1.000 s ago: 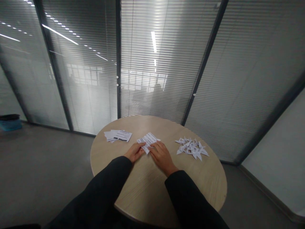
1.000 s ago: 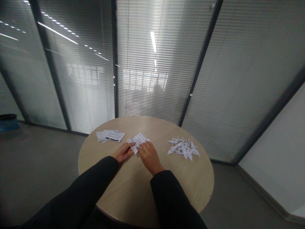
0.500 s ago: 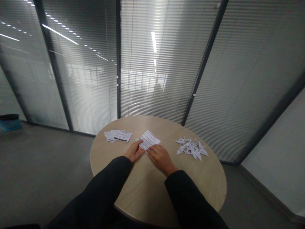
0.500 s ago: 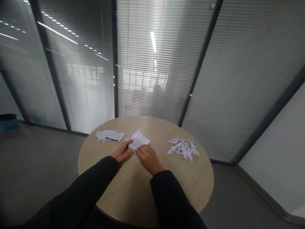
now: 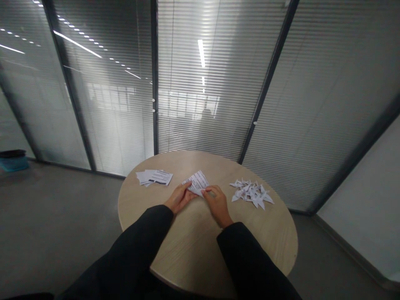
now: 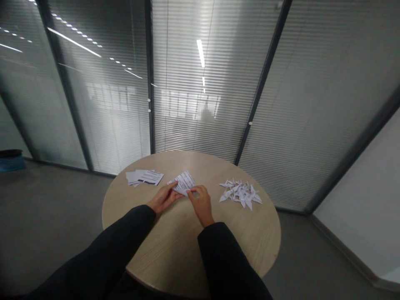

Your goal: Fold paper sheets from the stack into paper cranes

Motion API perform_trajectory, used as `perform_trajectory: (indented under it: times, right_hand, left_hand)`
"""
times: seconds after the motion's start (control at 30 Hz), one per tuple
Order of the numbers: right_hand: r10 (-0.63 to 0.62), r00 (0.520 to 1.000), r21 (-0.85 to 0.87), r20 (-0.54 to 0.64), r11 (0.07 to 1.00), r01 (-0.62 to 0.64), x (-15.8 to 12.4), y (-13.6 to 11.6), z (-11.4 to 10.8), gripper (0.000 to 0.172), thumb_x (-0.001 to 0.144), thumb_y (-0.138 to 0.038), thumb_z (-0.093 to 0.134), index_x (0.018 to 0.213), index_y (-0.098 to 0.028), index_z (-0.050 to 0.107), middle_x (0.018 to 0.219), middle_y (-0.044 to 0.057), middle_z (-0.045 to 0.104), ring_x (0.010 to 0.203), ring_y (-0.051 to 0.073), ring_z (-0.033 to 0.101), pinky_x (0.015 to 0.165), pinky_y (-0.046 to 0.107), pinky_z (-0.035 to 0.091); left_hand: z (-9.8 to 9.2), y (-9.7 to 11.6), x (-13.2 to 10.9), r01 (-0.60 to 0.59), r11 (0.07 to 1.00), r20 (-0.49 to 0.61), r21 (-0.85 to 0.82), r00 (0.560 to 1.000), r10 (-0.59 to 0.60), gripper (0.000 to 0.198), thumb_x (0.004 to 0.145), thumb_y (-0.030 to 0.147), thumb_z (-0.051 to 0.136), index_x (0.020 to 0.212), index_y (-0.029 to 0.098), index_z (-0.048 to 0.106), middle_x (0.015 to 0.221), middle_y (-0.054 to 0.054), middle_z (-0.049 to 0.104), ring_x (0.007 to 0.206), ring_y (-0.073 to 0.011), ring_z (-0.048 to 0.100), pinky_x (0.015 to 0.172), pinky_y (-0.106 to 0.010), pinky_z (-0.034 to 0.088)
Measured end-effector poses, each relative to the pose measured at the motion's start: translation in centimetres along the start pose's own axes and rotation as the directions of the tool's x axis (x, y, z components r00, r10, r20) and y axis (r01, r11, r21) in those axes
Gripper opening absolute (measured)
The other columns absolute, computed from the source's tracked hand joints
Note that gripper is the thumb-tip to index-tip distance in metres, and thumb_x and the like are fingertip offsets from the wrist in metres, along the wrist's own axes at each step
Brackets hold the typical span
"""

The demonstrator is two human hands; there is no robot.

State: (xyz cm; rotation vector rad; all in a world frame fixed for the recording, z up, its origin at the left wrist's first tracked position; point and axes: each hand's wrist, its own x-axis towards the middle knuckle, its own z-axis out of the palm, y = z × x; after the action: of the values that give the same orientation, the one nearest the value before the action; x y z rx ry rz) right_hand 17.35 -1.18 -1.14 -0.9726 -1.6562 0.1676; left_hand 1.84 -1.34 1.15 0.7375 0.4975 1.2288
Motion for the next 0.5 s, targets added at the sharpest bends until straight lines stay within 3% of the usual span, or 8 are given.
perform_trajectory:
  times: [0.1,0.3,0.4,0.5]
  right_hand:
    - [0.050,0.999,0.004,-0.005,0.999,-0.050,-0.03,0.17,-0.01,0.016,0.080,-0.036,0.059,0.073,-0.021,0.061,0.082,0.005,0.060,0.083,0.020,0.057,0.080,0.036,0.046]
    - [0.102,0.995,-0.007,0.003,0.995,-0.102,0.02,0.15,-0.12,0.017,0.078,-0.036,0.061,0.071,-0.020,0.060,0.081,0.004,0.057,0.085,0.021,0.055,0.083,0.037,0.043]
    - [0.108,0.994,-0.015,0.000,0.994,-0.108,0.06,0.16,-0.10,0.018,0.076,-0.037,0.062,0.070,-0.021,0.060,0.083,0.004,0.055,0.086,0.021,0.054,0.084,0.039,0.043]
    - [0.158,0.986,-0.014,-0.046,0.987,-0.158,0.08,0.49,0.11,0.025,0.070,-0.038,0.067,0.083,-0.019,0.059,0.092,0.007,0.055,0.092,0.023,0.053,0.086,0.041,0.043]
  left_hand:
    - [0.10,-0.07,-0.22,-0.047,0.998,0.061,0.035,0.997,0.044,0.021,0.084,0.022,0.054,0.097,0.007,0.061,0.097,-0.016,0.067,0.085,-0.0198,0.065,0.080,-0.031,0.051]
    - [0.35,-0.17,-0.80,-0.144,0.961,0.196,0.236,0.976,0.098,0.040,0.065,0.016,0.074,0.102,0.009,0.063,0.103,-0.013,0.068,0.094,-0.0204,0.063,0.091,-0.031,0.044]
    - [0.28,-0.30,-0.80,-0.185,0.939,0.229,0.289,0.966,0.119,0.041,0.066,0.020,0.073,0.104,0.010,0.063,0.104,-0.013,0.068,0.095,-0.0217,0.063,0.093,-0.034,0.042]
    - [-0.01,-0.45,-0.58,-0.208,0.920,0.217,0.331,0.966,0.141,0.040,0.067,0.022,0.072,0.104,0.010,0.063,0.103,-0.014,0.068,0.096,-0.0235,0.062,0.092,-0.036,0.043]
